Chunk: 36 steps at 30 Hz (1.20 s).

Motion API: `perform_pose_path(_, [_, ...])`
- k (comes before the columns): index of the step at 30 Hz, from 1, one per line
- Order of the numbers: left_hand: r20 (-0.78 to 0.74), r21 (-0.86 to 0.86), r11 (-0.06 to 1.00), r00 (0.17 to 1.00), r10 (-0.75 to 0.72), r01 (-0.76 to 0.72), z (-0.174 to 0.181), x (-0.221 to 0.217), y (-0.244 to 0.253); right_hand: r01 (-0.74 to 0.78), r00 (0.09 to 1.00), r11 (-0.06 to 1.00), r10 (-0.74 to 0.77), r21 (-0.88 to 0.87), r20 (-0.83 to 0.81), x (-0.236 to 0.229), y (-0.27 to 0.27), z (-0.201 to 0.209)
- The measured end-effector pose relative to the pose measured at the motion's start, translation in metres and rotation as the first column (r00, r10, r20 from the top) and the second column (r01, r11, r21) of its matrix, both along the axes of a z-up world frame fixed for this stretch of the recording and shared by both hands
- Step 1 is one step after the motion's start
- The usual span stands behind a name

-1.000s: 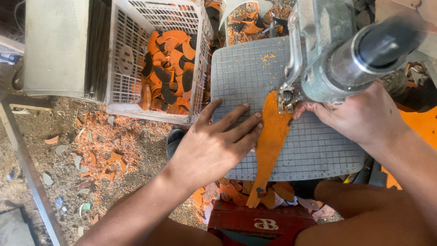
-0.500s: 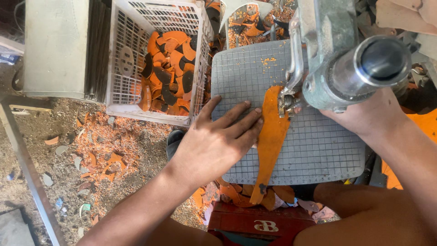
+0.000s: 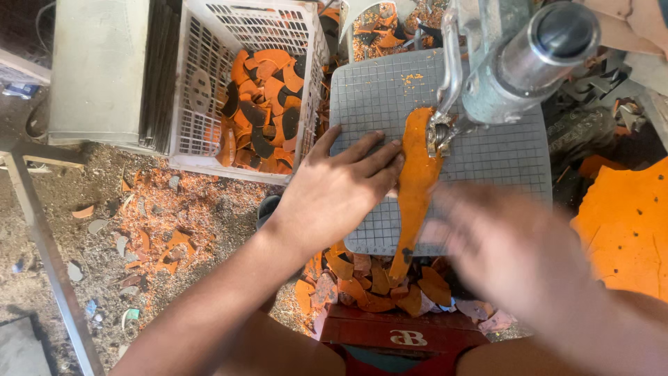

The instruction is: The person uses a vertical cutting machine to cut orange material into specific shapes. They guide the material under the blade, rotate it to follow the pattern, and place the finished pieces into a nearby white crate.

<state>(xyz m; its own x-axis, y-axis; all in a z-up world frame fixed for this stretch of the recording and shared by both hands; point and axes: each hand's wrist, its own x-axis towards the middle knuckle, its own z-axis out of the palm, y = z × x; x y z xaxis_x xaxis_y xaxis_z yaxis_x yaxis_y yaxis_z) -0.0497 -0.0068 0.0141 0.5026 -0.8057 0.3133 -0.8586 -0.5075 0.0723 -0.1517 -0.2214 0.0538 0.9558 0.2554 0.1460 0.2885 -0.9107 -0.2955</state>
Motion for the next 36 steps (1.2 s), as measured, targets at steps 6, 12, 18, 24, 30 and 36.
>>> perform_pose_path(6, [-0.011,-0.012,1.0,1.0,-0.005,0.005,0.002,0.0,0.0,-0.177,0.957,0.98,0.193,-0.092,0.215,-0.054,0.04,-0.026])
perform_pose_path(12, [0.011,-0.016,1.0,1.0,0.021,-0.02,0.006,-0.001,0.0,-0.263,0.944,0.959,0.278,-0.106,0.175,-0.04,0.032,-0.029])
perform_pose_path(18, [0.03,-0.033,0.999,0.999,0.015,-0.014,0.005,0.001,0.0,-0.275,0.947,0.96,0.281,-0.056,0.158,-0.039,0.027,-0.032])
perform_pose_path(24, [0.028,-0.047,0.999,0.999,0.02,-0.019,0.007,0.0,-0.002,-0.281,0.952,0.959,0.283,-0.033,0.113,-0.036,0.019,-0.03])
perform_pose_path(30, [0.031,-0.073,0.996,0.999,0.043,-0.041,0.005,-0.001,-0.006,-0.293,0.953,0.955,0.295,-0.034,0.073,-0.035,0.012,-0.032])
perform_pose_path(36, [0.045,-0.071,0.997,0.998,0.044,-0.041,0.005,-0.002,-0.009,-0.296,0.953,0.955,0.297,-0.024,0.063,-0.034,-0.003,-0.034])
